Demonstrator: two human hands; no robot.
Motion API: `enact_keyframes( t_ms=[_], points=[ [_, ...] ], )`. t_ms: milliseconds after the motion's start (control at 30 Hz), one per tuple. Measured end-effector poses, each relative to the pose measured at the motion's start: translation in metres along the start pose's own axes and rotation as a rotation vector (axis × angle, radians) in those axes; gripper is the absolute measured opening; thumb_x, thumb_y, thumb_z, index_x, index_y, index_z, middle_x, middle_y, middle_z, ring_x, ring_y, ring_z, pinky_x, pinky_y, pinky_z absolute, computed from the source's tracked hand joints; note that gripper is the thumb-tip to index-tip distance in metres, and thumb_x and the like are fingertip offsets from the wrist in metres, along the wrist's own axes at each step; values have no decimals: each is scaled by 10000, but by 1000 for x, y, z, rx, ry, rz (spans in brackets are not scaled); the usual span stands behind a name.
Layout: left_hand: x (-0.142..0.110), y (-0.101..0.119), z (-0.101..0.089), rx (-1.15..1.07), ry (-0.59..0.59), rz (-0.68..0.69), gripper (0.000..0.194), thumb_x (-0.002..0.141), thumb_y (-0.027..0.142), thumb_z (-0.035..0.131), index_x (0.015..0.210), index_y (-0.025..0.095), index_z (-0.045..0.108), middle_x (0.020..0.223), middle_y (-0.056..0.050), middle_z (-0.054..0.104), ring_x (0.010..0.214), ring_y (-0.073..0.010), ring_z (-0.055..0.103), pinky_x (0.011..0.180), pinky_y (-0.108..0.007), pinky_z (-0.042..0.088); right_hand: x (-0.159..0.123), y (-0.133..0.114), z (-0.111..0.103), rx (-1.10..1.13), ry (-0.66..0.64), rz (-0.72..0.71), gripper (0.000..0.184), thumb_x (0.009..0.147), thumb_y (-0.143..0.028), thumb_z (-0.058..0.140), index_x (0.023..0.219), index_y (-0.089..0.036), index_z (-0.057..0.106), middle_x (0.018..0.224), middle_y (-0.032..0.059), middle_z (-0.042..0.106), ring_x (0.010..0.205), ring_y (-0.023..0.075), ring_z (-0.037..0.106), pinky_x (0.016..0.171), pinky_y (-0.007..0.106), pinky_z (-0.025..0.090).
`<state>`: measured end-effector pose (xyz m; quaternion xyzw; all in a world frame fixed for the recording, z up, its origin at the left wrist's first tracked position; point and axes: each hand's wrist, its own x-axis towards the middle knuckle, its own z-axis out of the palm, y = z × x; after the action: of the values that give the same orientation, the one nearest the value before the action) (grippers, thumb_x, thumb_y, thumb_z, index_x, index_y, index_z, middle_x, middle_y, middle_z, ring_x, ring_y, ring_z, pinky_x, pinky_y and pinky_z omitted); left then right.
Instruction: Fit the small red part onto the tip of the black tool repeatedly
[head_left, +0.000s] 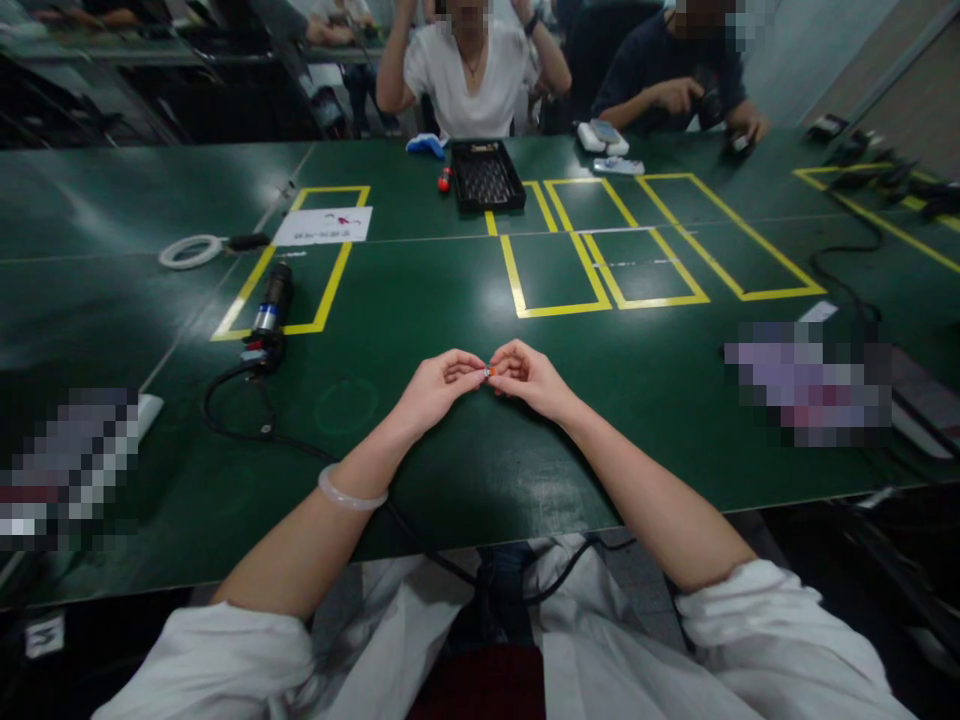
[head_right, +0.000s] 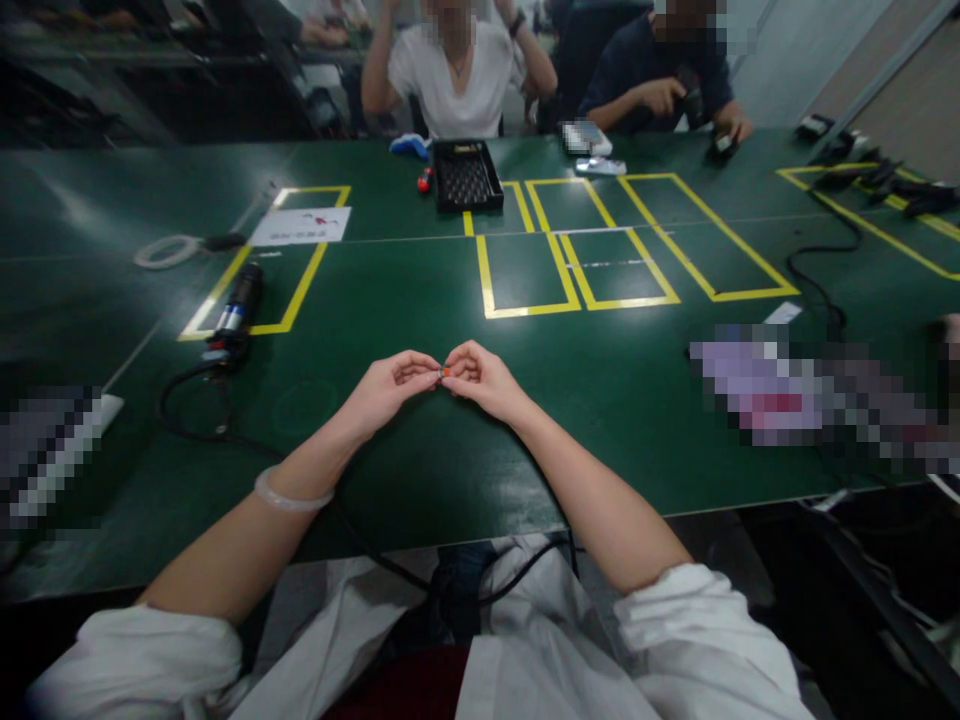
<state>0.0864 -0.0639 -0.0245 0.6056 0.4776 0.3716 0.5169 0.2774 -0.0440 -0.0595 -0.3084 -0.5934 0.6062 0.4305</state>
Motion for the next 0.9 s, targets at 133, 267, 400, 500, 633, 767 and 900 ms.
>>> enact_keyframes(
  t_ms=[133,267,400,500,633,767,900],
  points=[
    [-2,0,1,145,18,133,292,810,366,699,982,135,650,924,-67,681,861,-178,648,838,-320,510,0,-2,0,-5,-26,54,356,815,-479,714,939,-183,559,741,1,673,614,109,609,532,219,451],
    [-2,-1,2,238,27,207,249,821,347,686,965,146,648,962,-65,678,859,-168,641,849,-316,511,0,-2,-2,-23,-30,43,344,797,-460,737,904,-178,571,744,-3,646,633,109,604,552,222,454],
    [0,-4,2,211,42,162,282,814,356,693,984,142,626,955,-72,679,854,-175,645,827,-320,518,0,1,-2,-52,-8,-30,354,764,-417,766,948,-190,565,804,-8,618,639,97,565,589,234,460],
    [0,-6,0,213,35,193,242,829,341,678,956,141,627,945,-68,672,864,-173,641,845,-324,513,0,2,-1,-104,11,-71,371,758,-394,764,997,-200,556,889,11,632,678,104,565,606,241,456],
    [0,-6,0,234,41,239,208,832,308,675,951,147,619,939,-57,655,873,-169,633,854,-326,510,-1,-1,-1,-218,8,-101,277,795,-371,717,948,-191,571,859,14,632,695,119,575,587,239,429],
    [0,-7,1,231,43,246,195,829,295,676,936,150,604,931,-56,645,874,-171,629,863,-336,514,-1,-4,-1,-305,5,-139,228,814,-348,688,938,-195,573,865,13,638,714,129,591,591,243,431],
    [0,-9,2,230,50,260,186,826,284,678,929,150,598,930,-59,641,874,-170,629,858,-335,520,-1,-2,-1,-351,6,-156,184,816,-299,671,931,-197,570,839,5,634,716,132,591,604,248,436]
  ],
)
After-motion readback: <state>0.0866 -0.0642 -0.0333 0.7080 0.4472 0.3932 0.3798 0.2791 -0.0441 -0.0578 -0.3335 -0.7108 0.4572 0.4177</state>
